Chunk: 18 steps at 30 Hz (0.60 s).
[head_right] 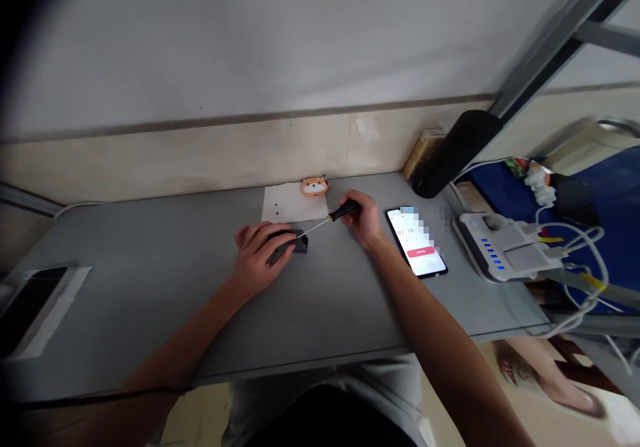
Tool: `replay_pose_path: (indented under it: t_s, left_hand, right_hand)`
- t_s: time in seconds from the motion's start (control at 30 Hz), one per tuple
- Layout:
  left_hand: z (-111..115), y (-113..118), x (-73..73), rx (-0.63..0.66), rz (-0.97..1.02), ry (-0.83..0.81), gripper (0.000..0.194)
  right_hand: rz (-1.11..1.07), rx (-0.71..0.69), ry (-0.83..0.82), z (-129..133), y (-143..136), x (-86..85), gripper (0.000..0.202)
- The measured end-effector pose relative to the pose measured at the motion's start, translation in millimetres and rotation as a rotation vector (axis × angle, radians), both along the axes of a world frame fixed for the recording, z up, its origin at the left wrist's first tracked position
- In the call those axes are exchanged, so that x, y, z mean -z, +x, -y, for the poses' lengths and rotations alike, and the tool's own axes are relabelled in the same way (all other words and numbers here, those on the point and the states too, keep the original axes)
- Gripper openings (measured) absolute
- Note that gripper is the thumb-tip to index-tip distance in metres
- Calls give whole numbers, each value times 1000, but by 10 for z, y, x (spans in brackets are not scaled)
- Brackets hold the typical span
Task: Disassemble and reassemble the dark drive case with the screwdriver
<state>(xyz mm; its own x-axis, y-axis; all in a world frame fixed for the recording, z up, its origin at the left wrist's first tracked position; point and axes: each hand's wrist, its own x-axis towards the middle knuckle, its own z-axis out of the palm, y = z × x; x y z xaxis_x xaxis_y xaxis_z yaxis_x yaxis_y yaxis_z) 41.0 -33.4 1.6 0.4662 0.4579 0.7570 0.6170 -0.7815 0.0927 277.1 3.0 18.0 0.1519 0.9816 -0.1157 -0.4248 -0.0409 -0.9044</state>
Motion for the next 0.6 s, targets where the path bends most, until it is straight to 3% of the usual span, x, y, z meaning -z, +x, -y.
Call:
replay_pose_path:
  t_s: [0.33,0.6]
  left_hand:
    - [6,-10,-27,-21,-13,-23,11]
    - [15,4,3,-37,-5,-39,15]
  right_hand:
    - [-14,76,48,8,-3,-58,21]
    - [19,15,87,28,-6,-77,22]
